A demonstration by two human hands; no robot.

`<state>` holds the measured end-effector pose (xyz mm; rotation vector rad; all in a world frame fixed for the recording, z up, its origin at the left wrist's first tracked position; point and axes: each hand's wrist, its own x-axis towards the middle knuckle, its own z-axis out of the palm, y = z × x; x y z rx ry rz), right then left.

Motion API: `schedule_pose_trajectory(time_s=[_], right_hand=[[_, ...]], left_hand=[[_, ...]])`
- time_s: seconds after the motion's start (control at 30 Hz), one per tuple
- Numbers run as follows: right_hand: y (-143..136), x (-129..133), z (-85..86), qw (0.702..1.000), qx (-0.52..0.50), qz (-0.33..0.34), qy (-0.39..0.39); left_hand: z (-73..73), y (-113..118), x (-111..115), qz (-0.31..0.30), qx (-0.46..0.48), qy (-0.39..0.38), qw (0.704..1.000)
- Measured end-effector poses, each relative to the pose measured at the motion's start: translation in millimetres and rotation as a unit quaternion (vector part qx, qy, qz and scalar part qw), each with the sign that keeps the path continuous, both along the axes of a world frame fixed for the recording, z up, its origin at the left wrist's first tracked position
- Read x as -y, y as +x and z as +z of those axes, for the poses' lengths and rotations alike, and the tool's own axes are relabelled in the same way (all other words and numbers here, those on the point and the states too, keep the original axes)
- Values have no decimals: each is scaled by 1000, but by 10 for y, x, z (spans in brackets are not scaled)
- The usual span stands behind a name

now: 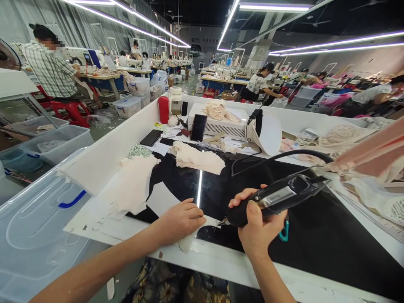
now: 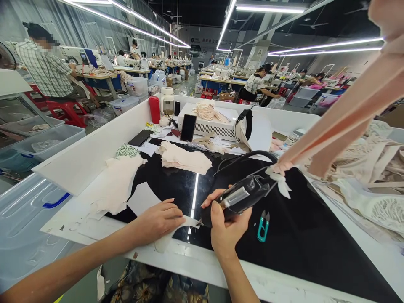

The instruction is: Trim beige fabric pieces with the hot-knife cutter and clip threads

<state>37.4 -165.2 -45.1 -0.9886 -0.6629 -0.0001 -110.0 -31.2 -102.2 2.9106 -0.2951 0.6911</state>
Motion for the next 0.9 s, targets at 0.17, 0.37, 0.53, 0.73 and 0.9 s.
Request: schedule_pose_trajectory(time_s=[0.17,0.37,0.53,0.73,0.9], right_hand=[[22,3,-19,1000,12,-4,-9],[29,6,-21,1000,2,-22,-16],[-6,23,-4,999,6,-35,-14],[-53,61,15,998,4,-56,-24],[-104,88,18,998,0,-59,-20]], left_hand=[[27,11,-11,-1,-4,7,1000],[153,-75,112,23,-4,13,1000],[114,-152,243,99,-57,-47,992],[16,-125,237,118,-82,-71,987],[80,-143,230,117,-105,-36,987]])
